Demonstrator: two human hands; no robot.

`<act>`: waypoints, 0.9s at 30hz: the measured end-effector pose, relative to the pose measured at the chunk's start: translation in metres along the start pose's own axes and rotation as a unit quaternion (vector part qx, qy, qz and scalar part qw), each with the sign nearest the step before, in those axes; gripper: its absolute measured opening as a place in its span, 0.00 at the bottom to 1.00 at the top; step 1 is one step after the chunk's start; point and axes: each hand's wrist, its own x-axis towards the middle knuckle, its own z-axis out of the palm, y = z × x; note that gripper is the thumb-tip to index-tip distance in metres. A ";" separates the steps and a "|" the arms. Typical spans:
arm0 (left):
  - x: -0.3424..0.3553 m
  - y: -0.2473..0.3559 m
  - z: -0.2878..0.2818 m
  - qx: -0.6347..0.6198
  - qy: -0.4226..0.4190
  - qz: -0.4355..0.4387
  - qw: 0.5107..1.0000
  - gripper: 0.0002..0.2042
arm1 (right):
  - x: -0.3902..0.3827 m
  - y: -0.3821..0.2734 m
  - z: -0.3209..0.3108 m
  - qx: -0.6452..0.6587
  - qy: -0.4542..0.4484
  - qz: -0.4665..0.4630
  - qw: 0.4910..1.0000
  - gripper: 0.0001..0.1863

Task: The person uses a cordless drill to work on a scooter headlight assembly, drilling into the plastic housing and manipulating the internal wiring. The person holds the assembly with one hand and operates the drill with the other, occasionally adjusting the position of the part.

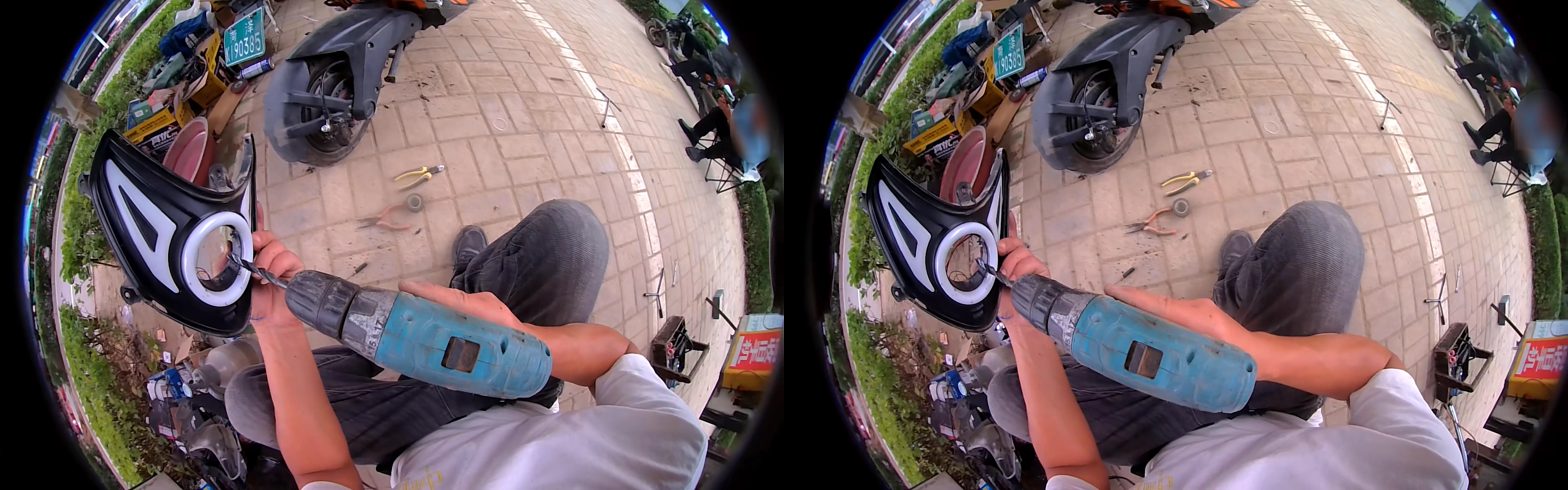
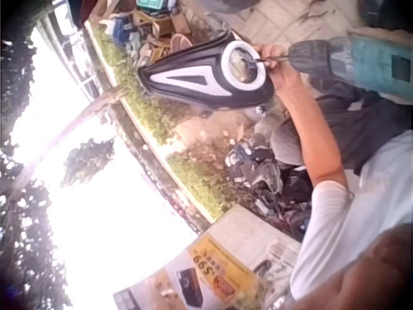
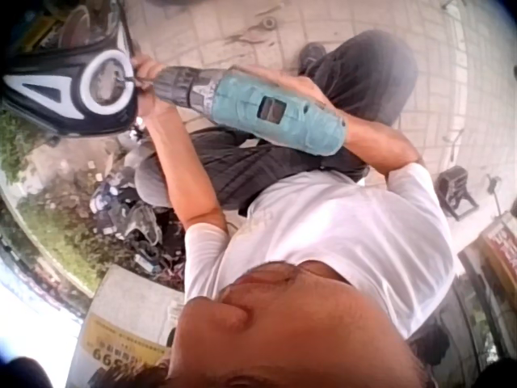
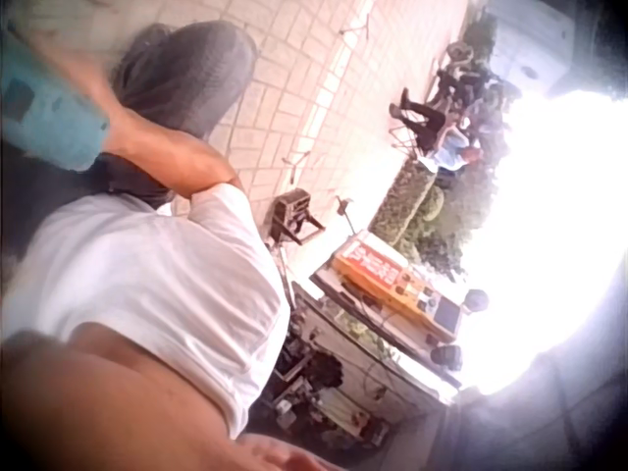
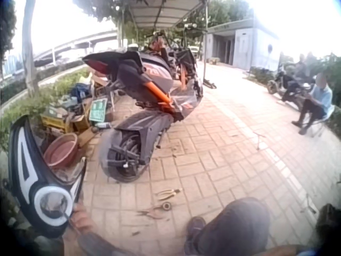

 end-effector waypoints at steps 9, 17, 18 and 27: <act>0.002 -0.005 0.000 -0.024 -0.011 -0.024 0.999 0.28 | 0.003 0.001 0.012 0.121 0.010 0.089 0.989 0.45; -0.001 -0.001 -0.004 -0.003 -0.017 -0.031 0.999 0.25 | 0.001 0.006 0.016 0.105 0.005 0.050 0.993 0.48; -0.001 0.001 -0.007 -0.001 -0.021 -0.037 0.999 0.25 | 0.001 0.007 0.016 0.127 0.002 0.054 0.990 0.49; -0.003 0.000 -0.013 0.034 -0.032 -0.035 0.998 0.28 | 0.006 0.007 0.011 0.074 0.002 -0.014 0.997 0.49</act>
